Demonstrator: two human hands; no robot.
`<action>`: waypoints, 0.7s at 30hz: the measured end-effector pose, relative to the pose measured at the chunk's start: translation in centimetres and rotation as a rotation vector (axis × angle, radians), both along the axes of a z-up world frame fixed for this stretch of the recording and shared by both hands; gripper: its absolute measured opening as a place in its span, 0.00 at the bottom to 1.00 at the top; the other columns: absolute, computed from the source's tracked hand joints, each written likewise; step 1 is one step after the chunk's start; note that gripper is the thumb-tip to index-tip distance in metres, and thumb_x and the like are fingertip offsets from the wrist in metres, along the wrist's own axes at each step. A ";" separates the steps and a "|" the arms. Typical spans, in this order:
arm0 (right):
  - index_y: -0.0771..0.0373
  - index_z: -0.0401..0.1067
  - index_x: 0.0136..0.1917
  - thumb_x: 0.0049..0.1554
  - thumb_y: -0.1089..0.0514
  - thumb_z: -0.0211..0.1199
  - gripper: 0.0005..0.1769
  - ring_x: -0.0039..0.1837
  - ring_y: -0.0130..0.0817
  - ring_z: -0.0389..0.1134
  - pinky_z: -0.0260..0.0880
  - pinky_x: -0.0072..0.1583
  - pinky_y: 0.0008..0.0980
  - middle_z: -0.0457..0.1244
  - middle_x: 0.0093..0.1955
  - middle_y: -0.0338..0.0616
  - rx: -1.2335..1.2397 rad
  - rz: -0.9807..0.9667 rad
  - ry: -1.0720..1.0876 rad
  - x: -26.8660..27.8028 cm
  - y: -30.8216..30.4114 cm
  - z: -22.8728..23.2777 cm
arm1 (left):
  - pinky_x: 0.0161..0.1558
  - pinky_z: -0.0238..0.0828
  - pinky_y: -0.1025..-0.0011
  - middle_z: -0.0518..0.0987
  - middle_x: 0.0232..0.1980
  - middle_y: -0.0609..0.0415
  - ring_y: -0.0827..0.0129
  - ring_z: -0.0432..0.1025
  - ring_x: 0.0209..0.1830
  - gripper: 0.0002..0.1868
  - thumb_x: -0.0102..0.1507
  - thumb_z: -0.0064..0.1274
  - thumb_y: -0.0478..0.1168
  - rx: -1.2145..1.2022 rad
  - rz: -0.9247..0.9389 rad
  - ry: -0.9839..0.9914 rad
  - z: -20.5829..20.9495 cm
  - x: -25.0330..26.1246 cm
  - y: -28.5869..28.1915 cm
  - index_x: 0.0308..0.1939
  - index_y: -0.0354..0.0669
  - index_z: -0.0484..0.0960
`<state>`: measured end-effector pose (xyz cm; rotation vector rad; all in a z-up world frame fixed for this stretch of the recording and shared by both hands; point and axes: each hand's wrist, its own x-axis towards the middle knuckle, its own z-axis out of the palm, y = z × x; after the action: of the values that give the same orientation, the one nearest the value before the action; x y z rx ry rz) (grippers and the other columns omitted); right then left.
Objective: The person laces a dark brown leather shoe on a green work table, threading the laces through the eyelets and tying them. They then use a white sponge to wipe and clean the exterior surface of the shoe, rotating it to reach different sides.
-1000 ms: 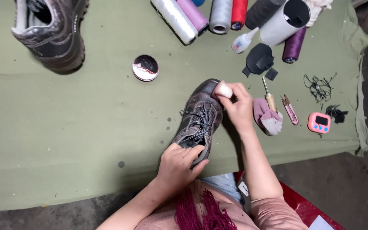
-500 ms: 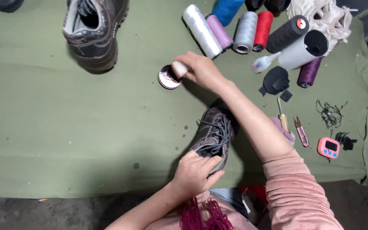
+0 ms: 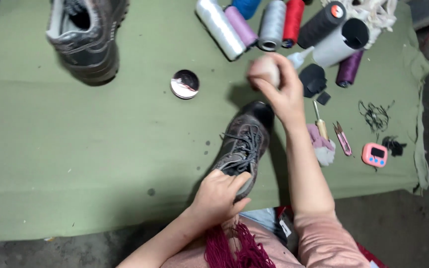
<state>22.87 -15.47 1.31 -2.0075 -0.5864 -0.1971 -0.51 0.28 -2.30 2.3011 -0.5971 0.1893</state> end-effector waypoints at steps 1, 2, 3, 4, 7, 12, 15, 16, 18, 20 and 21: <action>0.63 0.65 0.68 0.61 0.55 0.68 0.25 0.68 0.36 0.62 0.60 0.70 0.34 0.62 0.66 0.44 0.001 -0.022 0.001 -1.7 -2.2 -1.8 | 0.40 0.64 0.63 0.79 0.29 0.55 0.58 0.73 0.28 0.29 0.53 0.67 0.50 0.001 -0.022 0.001 -0.1 0.0 0.0 0.53 0.43 0.76; 0.64 0.64 0.68 0.60 0.47 0.66 0.30 0.67 0.35 0.61 0.59 0.70 0.34 0.61 0.65 0.44 0.123 -0.120 0.069 -3.4 -4.3 -3.7 | 0.40 0.64 0.63 0.80 0.29 0.56 0.58 0.73 0.27 0.27 0.55 0.63 0.50 0.006 -0.007 -0.004 -0.3 0.0 -0.1 0.54 0.44 0.76; 0.65 0.63 0.69 0.59 0.39 0.64 0.36 0.66 0.33 0.61 0.58 0.71 0.34 0.61 0.63 0.45 0.244 -0.213 0.136 -5.1 -6.4 -5.5 | 0.41 0.63 0.63 0.81 0.29 0.56 0.58 0.73 0.27 0.25 0.57 0.59 0.50 0.008 0.013 -0.009 -0.5 -0.1 -0.2 0.55 0.44 0.76; 0.65 0.63 0.69 0.59 0.39 0.64 0.36 0.66 0.33 0.61 0.58 0.71 0.34 0.61 0.63 0.45 0.243 -0.230 0.137 -7.0 -6.7 -5.6 | 0.41 0.63 0.63 0.81 0.29 0.56 0.58 0.73 0.27 0.25 0.57 0.59 0.50 0.007 -0.003 -0.006 -0.4 0.0 -0.3 0.55 0.44 0.76; 0.60 0.67 0.59 0.60 0.42 0.63 0.23 0.52 0.27 0.65 0.64 0.62 0.30 0.65 0.50 0.39 0.293 -0.280 0.279 -11.7 -7.4 -6.7 | 0.38 0.64 0.65 0.77 0.24 0.59 0.62 0.72 0.23 0.23 0.56 0.63 0.48 0.031 0.054 -0.068 -0.3 -0.3 -0.5 0.53 0.46 0.78; 0.62 0.71 0.63 0.58 0.53 0.66 0.22 0.61 0.42 0.67 0.66 0.62 0.36 0.66 0.61 0.50 -0.034 -0.135 0.109 -12.0 -8.2 -8.0 | 0.37 0.62 0.66 0.81 0.31 0.63 0.63 0.75 0.28 0.20 0.62 0.60 0.45 0.015 0.023 0.037 0.2 -0.4 -0.3 0.55 0.46 0.75; 0.62 0.71 0.57 0.56 0.62 0.66 0.15 0.58 0.37 0.67 0.64 0.64 0.35 0.67 0.57 0.44 0.037 -0.310 0.038 -10.9 -8.9 -7.9 | 0.37 0.61 0.67 0.79 0.29 0.61 0.63 0.74 0.27 0.19 0.63 0.60 0.45 0.024 0.018 0.037 0.4 -0.4 -0.2 0.55 0.45 0.75; 0.62 0.71 0.57 0.56 0.62 0.66 0.15 0.58 0.37 0.67 0.64 0.64 0.35 0.67 0.57 0.44 0.043 -0.307 0.038 -11.2 -8.1 -6.8 | 0.37 0.61 0.67 0.79 0.29 0.61 0.63 0.74 0.27 0.19 0.63 0.60 0.45 0.030 0.021 0.036 0.4 -0.4 -0.1 0.55 0.45 0.75; 0.56 0.74 0.50 0.59 0.63 0.62 0.06 0.59 0.35 0.70 0.68 0.65 0.33 0.69 0.54 0.41 0.181 -0.149 0.095 -11.9 -6.8 -4.5 | 0.38 0.61 0.67 0.82 0.34 0.63 0.65 0.75 0.29 0.20 0.62 0.60 0.44 0.017 0.012 0.042 0.4 -0.4 -0.2 0.55 0.45 0.75; 0.58 0.74 0.52 0.56 0.64 0.63 0.10 0.57 0.35 0.68 0.66 0.62 0.33 0.69 0.54 0.42 0.078 -0.205 0.060 -11.6 -8.0 -6.6 | 0.38 0.62 0.68 0.83 0.34 0.62 0.67 0.77 0.31 0.20 0.62 0.61 0.45 0.005 0.019 0.043 0.3 -0.5 -0.2 0.55 0.46 0.75; 0.61 0.74 0.55 0.54 0.64 0.65 0.14 0.55 0.35 0.67 0.64 0.58 0.33 0.69 0.55 0.43 -0.027 -0.253 0.022 -11.4 -8.6 -7.7 | 0.39 0.62 0.68 0.84 0.35 0.62 0.69 0.78 0.32 0.20 0.62 0.62 0.45 -0.009 0.032 0.040 0.2 -0.4 -0.2 0.55 0.47 0.76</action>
<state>11.51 -24.03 -6.37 -2.1045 -0.3208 -0.3208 -0.95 0.12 -2.14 2.3014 -0.5388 0.1598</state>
